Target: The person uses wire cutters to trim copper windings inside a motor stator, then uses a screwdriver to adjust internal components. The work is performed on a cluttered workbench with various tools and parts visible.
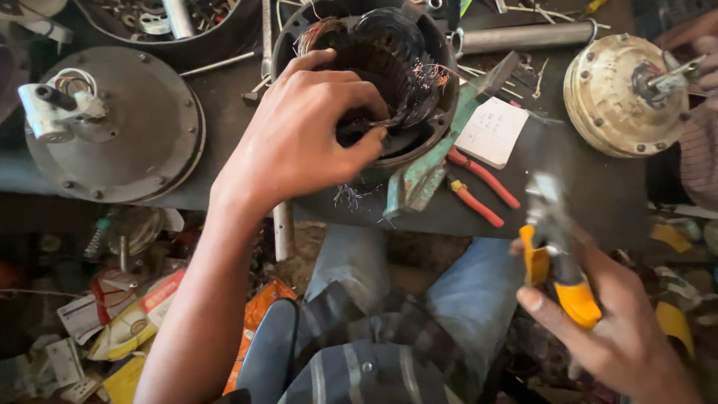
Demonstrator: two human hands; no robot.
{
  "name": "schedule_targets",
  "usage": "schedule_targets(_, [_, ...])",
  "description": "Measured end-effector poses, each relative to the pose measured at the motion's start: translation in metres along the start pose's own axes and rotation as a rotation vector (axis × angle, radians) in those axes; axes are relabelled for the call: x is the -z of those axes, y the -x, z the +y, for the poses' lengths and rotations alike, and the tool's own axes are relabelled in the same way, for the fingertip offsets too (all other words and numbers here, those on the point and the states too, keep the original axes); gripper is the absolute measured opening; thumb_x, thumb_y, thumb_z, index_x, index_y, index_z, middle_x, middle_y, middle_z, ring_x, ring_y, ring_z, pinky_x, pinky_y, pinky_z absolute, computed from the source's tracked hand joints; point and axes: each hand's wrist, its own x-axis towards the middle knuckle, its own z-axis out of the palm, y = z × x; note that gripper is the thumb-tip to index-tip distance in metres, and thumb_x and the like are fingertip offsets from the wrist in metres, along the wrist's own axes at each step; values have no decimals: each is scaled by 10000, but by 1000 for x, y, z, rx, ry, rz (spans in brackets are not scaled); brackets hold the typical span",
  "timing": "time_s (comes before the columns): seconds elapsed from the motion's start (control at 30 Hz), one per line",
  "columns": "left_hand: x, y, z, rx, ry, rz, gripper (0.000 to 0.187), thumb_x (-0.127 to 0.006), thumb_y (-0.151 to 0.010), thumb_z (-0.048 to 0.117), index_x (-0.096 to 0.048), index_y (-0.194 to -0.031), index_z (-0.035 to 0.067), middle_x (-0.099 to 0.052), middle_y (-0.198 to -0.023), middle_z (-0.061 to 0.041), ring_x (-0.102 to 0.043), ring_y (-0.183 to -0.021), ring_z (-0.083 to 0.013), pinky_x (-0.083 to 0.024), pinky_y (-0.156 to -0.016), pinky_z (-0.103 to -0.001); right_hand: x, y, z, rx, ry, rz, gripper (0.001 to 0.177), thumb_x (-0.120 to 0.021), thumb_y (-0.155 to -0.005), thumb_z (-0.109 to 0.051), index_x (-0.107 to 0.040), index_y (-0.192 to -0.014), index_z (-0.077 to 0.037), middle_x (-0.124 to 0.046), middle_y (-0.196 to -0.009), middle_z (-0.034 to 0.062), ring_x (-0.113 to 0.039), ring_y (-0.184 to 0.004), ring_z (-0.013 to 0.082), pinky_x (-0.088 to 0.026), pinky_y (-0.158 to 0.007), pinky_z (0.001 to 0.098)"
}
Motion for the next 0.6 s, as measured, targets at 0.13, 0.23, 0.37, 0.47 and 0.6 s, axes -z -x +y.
schedule_targets(0.13, [0,2,-2,8,7,17,167,-738,-862,205,-734,-962,71,-721,-897,-102,-693,-954,-311,-401,-1174,-468,20,-8,-6,-283,-418,-389,599,-668,-985,-324,-514,-1475,-17,-637,-1144,183,-642,-989,282,-582,-851,430])
schedule_targets(0.23, [-2,4,-5,2,14,50,168,-736,-858,202,-737,-968,74,-725,-899,-104,-692,-942,-317,-418,-1160,-470,26,-10,-7,-508,-709,-444,685,-654,-975,-396,-447,-1538,-66,-613,-1139,253,-650,-981,336,-564,-823,480])
schedule_targets(0.37, [0,3,-6,16,55,66,166,-726,-857,193,-739,-975,77,-731,-918,-99,-696,-945,-312,-437,-1153,-463,12,-28,-11,-534,-1032,-577,915,-686,-927,-366,-120,-1636,-247,-584,-1215,334,-696,-935,463,-621,-768,619])
schedule_targets(0.47, [2,1,-6,41,75,67,166,-728,-847,193,-747,-969,82,-724,-886,-93,-692,-914,-313,-445,-1143,-462,-4,-16,-32,-516,-1026,-500,945,-685,-904,-341,-55,-1596,-212,-573,-1199,325,-715,-900,420,-612,-746,592])
schedule_targets(0.6, [4,-1,-8,59,85,63,149,-728,-847,188,-756,-960,96,-709,-844,-87,-690,-871,-304,-460,-1134,-451,-32,1,-57,-606,-947,-319,894,-682,-890,-356,-114,-1559,-184,-575,-1161,291,-704,-858,337,-586,-754,512])
